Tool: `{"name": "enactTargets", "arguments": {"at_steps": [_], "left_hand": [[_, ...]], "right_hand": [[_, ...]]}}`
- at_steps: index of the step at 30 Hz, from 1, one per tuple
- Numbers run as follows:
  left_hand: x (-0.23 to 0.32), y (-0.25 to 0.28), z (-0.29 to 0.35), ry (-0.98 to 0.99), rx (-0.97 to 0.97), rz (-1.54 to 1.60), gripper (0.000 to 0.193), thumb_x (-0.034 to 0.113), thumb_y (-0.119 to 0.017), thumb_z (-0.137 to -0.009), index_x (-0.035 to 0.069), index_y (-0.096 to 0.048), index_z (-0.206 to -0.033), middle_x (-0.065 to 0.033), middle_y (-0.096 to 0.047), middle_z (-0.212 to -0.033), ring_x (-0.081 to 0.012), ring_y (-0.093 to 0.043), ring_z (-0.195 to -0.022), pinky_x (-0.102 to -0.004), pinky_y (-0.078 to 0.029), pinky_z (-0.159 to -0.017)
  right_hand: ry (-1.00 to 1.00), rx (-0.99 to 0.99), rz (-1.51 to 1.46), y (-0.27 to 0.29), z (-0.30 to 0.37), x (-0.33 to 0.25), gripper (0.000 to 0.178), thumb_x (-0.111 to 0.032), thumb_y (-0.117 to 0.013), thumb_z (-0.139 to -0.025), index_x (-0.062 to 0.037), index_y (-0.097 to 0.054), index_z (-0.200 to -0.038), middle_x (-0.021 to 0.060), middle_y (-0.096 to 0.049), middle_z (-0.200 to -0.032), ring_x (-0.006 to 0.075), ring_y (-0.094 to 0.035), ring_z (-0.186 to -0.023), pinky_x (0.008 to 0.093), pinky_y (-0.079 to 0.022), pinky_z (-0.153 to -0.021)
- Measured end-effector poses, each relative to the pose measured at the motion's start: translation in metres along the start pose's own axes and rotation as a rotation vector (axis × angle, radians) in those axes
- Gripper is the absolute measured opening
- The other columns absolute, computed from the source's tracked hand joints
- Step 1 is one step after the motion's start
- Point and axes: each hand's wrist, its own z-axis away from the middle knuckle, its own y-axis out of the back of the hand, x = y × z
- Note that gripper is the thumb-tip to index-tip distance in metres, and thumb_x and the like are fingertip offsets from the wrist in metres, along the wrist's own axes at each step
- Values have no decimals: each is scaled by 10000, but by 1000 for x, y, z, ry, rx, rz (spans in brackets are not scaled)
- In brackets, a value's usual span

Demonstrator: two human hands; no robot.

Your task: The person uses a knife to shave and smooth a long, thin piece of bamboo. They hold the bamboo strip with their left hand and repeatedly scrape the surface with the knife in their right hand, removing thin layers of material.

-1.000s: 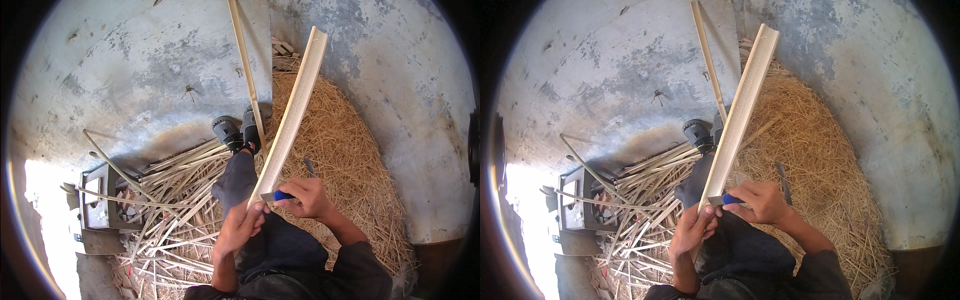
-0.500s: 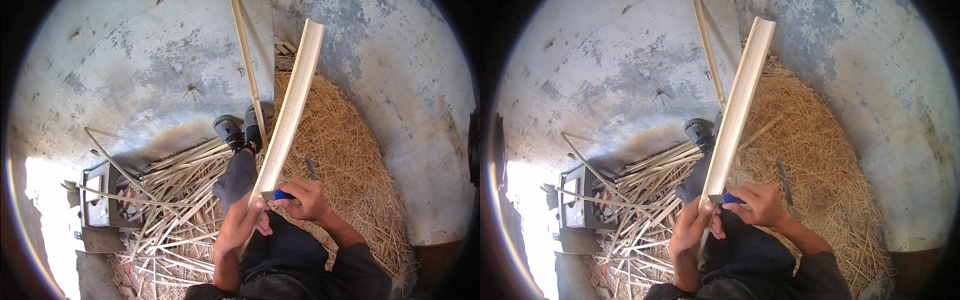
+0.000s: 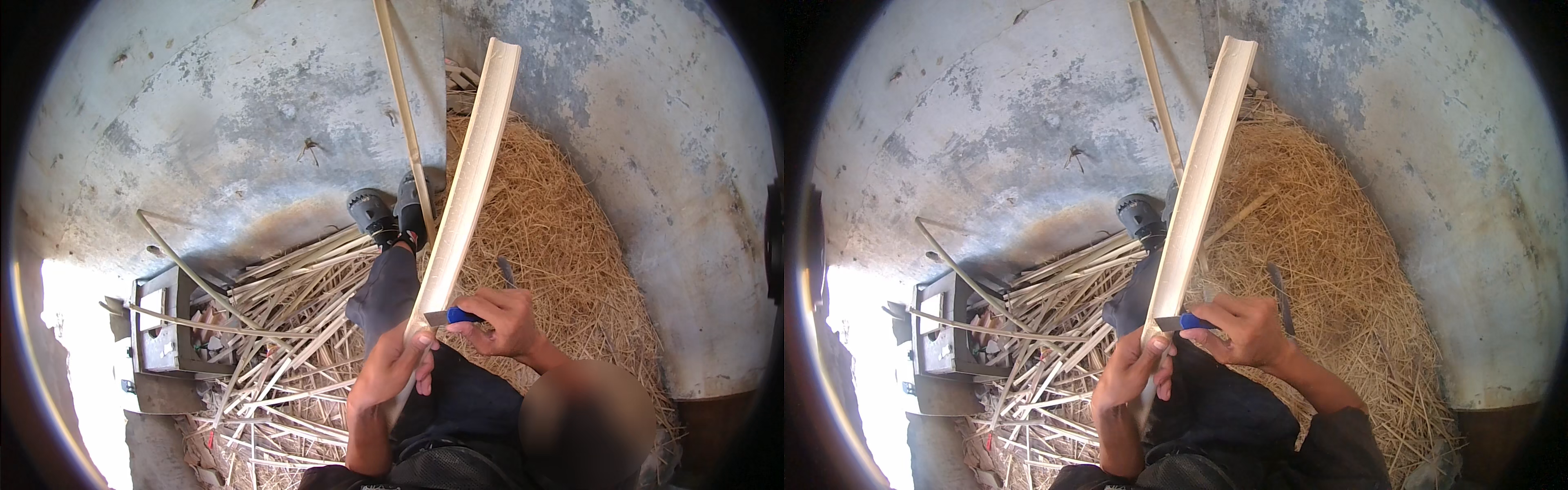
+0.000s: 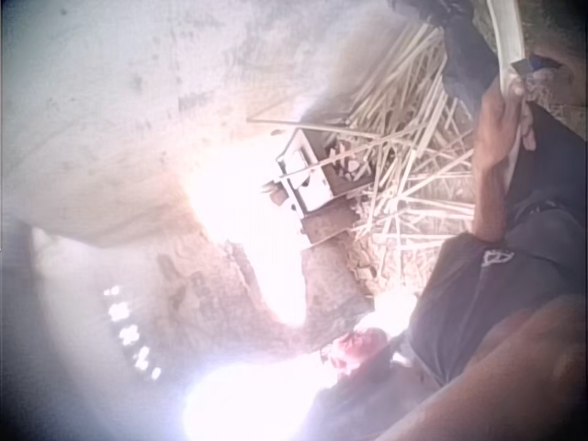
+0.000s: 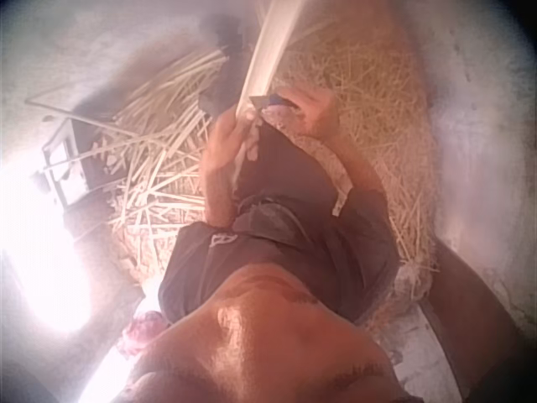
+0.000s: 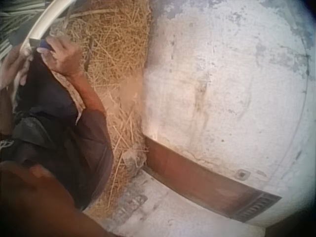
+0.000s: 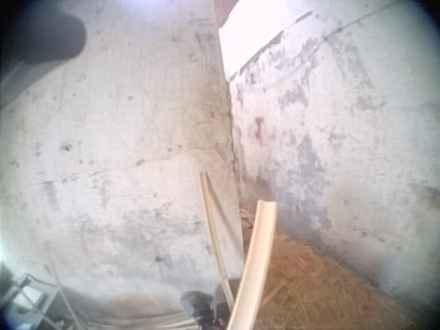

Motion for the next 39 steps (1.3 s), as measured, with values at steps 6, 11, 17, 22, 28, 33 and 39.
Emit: {"name": "enactTargets", "arguments": {"at_steps": [6, 11, 17, 22, 28, 33, 39], "left_hand": [[-2, 2, 4, 20, 38, -44, 331, 280, -484, -1188, -30, -561, -1100, -38, -527, -659, -145, -585, -503, -300, -523, -497], [-10, 7, 10, 33, 5, -57, 369, 335, -463, -1191, -2, -566, -1081, -37, -513, -629, -162, -596, -485, -304, -521, -487], [-49, 8, 40, 208, -30, 3, 354, 307, -454, -1196, -1, -584, -1079, -23, -518, -677, -144, -587, -509, -294, -516, -499], [-35, -2, 36, 184, 96, -78, 354, 295, -463, -1197, -14, -602, -1096, -3, -505, -693, -91, -509, -539, -259, -450, -499], [-24, -7, 24, 59, 208, -99, 337, 272, -467, -1196, -17, -608, -1094, 13, -472, -692, -67, -430, -539, -240, -401, -491], [-15, -17, 20, 65, 233, -138, 330, 260, -478, -1193, -17, -607, -1067, 13, -475, -688, -67, -446, -540, -243, -396, -485], [-16, -20, 22, 86, 264, -127, 313, 227, -506, -1179, -20, -623, -1027, 13, -482, -670, -59, -466, -533, -253, -391, -476]], "right_hand": [[39, -49, 74, 1, -4, 1, 309, -404, -853, -913, -124, -784, -1027, 23, -639, -730, 214, -656, -564, 358, -486, -498], [26, 100, 105, -2, -5, 19, 299, -385, -826, -944, -103, -791, -1035, 40, -655, -714, 213, -649, -556, 362, -485, -501], [-250, 333, 124, 46, -35, 94, 417, -427, -716, -1056, -15, -784, -1045, 42, -688, -726, 137, -599, -582, 317, -438, -511], [-175, 246, 57, 42, -21, 67, 382, -398, -777, -1009, -18, -759, -1027, 74, -709, -761, 198, -678, -616, 343, -506, -537], [-7, -12, 20, -9, 12, 22, 304, -359, -832, -947, -82, -785, -1063, 57, -726, -825, 236, -714, -635, 355, -549, -557], [-6, -9, 2, -12, 7, 8, 325, -354, -857, -923, -50, -786, -1015, 71, -690, -752, 231, -675, -584, 357, -517, -528], [18, 15, 54, -9, 5, 7, 320, -369, -867, -903, -73, -789, -997, 53, -677, -731, 218, -653, -557, 352, -497, -510]]}}
